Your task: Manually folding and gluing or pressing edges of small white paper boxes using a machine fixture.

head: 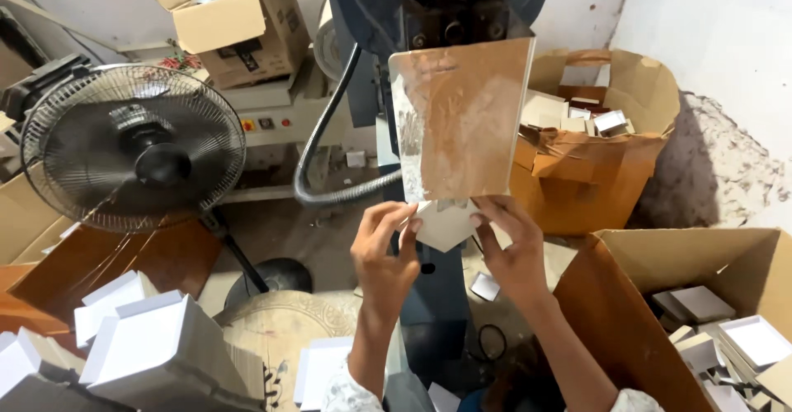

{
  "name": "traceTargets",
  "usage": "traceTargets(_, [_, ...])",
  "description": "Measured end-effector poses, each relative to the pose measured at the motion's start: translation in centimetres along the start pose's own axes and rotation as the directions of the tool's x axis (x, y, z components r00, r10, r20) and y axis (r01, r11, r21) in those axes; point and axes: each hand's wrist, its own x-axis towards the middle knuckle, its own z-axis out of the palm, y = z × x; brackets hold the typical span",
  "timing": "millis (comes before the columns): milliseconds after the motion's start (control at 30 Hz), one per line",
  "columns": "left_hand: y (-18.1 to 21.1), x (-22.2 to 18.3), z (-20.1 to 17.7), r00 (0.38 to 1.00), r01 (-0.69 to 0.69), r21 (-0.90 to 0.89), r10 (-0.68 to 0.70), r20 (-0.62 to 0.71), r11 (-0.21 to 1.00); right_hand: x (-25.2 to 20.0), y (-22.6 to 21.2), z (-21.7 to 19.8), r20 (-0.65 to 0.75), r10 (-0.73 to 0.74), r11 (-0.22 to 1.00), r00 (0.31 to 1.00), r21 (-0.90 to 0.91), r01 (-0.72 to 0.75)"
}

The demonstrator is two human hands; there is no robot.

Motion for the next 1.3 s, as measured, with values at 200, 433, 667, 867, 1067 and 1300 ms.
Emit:
traceTargets(200, [4.5, 1.5, -0.5, 0.839, -0.525, 0.425, 0.532, 0.112, 0.738, 1.1, -4.0, -2.7, 0.065, 0.083, 0.997, 0.994, -0.001, -0.083])
traceTargets(433, [-0.7, -1.5, 0.1, 1.000, -0.023, -0.014, 0.023, -0.003, 1.000, -0.4, -1.4, -0.2, -0.110, -0.149, 0.976, 0.983, -0.178, 0.128])
traceTargets(667, [-0.5, -0.9, -0.8, 0.994, -0.089, -0.097, 0.094, 0.047, 0.991, -1.1, -0.5, 0.5, -0.085, -0.110, 0.984, 0.990, -0.147, 0.096])
traceTargets(867, [-1.0, -5.1, -3.0, 0.993, 0.065, 0.015, -0.066, 0.097, 0.998, -0.2, -1.9, 0.4, -0.008, -0.014, 1.000, 1.000, -0.018, 0.014])
traceTargets(1067, [-1.0, -6.2, -4.2, 0.997, 0.022, 0.065, -0.026, 0.068, 0.998, 2.4, -3.8, 3.3, -0.099, -0.088, 0.996, 0.991, -0.029, 0.085])
traceTargets(1300, [0.4, -5.5, -5.4, 0.998, -0.041, 0.015, 0.040, 0.039, 0.999, 0.1, -4.6, 3.3, -0.241, -0.137, 0.986, 0.961, 0.055, 0.154])
